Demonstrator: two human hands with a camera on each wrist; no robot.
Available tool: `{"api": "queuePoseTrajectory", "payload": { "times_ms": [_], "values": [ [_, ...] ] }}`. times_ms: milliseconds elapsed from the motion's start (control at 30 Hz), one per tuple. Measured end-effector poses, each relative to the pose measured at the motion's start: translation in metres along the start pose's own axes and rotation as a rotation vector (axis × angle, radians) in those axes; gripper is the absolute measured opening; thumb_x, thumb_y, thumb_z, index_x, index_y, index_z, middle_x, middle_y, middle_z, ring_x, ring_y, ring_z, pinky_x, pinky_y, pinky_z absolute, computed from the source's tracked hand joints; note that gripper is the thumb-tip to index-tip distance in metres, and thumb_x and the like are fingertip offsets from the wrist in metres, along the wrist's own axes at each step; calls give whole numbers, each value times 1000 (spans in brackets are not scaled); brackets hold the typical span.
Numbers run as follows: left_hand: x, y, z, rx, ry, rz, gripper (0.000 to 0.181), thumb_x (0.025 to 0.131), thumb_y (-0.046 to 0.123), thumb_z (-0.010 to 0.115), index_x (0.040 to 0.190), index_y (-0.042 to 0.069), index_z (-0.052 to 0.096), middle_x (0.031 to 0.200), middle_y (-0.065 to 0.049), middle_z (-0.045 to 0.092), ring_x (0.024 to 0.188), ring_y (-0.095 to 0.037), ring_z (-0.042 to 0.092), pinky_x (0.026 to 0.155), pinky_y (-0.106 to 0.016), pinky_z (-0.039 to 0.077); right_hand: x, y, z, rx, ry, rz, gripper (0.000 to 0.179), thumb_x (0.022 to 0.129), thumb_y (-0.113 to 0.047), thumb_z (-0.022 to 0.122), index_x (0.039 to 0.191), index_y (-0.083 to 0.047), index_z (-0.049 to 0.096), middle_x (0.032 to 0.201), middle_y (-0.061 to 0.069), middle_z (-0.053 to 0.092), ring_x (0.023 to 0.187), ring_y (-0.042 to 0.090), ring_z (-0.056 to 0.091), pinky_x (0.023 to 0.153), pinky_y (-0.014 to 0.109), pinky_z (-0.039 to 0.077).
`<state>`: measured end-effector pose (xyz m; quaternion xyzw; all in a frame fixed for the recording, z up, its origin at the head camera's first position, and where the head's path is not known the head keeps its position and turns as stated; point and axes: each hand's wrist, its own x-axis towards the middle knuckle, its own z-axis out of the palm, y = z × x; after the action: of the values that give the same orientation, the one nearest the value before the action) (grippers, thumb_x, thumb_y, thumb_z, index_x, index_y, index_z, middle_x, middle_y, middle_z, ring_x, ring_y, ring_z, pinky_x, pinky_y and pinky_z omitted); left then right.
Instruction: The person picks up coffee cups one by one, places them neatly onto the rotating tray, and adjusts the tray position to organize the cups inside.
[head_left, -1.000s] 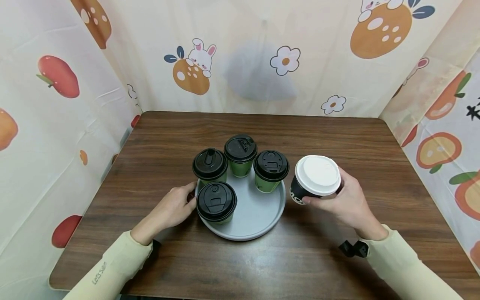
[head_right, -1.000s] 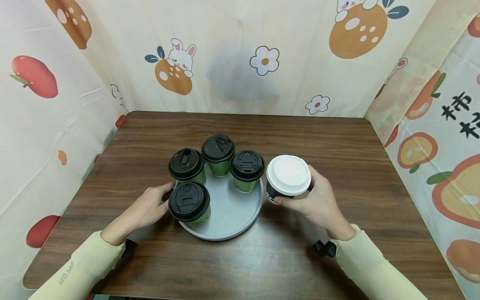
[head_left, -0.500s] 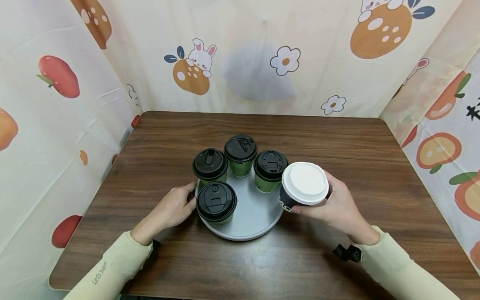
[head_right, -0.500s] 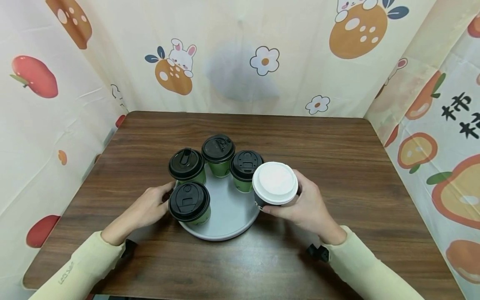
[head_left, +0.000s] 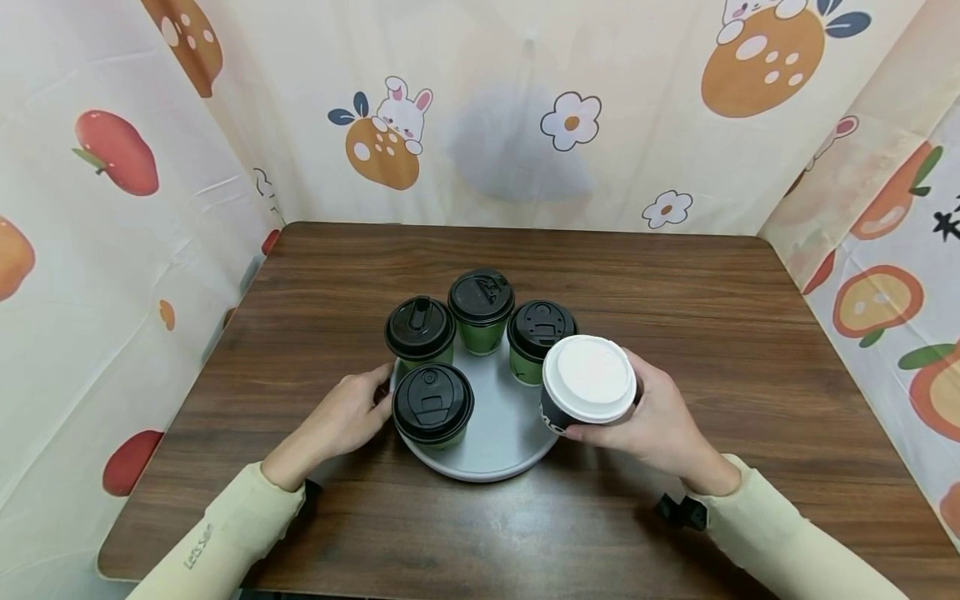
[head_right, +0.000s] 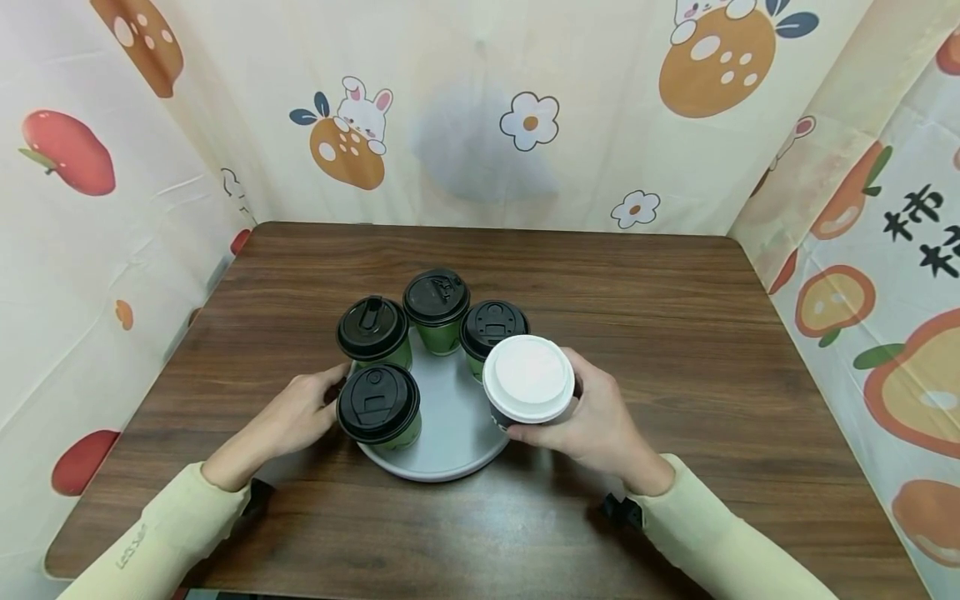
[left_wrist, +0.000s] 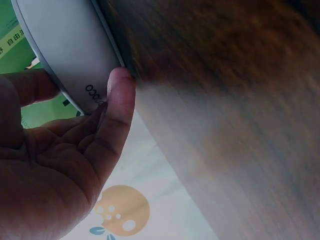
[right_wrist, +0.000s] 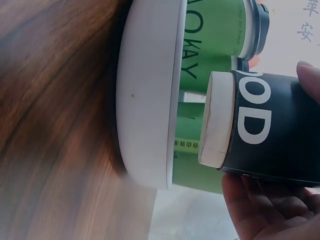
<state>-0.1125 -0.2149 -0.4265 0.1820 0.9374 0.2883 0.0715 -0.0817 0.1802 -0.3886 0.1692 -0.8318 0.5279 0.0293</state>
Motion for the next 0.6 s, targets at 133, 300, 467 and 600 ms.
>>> {"api": "queuePoseTrajectory", "payload": {
  "times_ms": [133, 300, 467, 600],
  "values": [
    [0, 0, 0, -7, -7, -7, 45, 104, 19, 56, 141, -7, 52, 98, -7, 66, 81, -16, 59, 75, -38, 50, 0, 0, 5, 11, -9, -2, 94, 55, -22, 103, 137, -27, 58, 126, -8, 66, 117, 15, 61, 101, 25, 44],
    [0, 0, 0, -1, -3, -2, 46, 104, 20, 56, 140, -7, 52, 100, -8, 67, 83, -17, 60, 76, -39, 50, 0, -1, 11, 10, -18, -6, 92, 55, -25, 103, 136, -27, 59, 125, -8, 66, 116, 15, 61, 100, 26, 44],
    [0, 0, 0, 0, 1, 5, 42, 104, 19, 57, 138, -6, 54, 96, -6, 66, 81, -16, 59, 74, -38, 50, 0, -2, 16, 24, -25, -24, 89, 57, -23, 102, 135, -23, 60, 124, -6, 67, 114, 16, 62, 99, 25, 45],
    [0, -1, 0, -4, 1, 4, 41, 104, 19, 57, 137, -5, 55, 95, -5, 66, 80, -15, 59, 74, -37, 50, -1, -3, 20, 47, -30, -27, 87, 58, -22, 102, 134, -22, 60, 123, -7, 67, 113, 17, 62, 98, 26, 46]
  ]
}}
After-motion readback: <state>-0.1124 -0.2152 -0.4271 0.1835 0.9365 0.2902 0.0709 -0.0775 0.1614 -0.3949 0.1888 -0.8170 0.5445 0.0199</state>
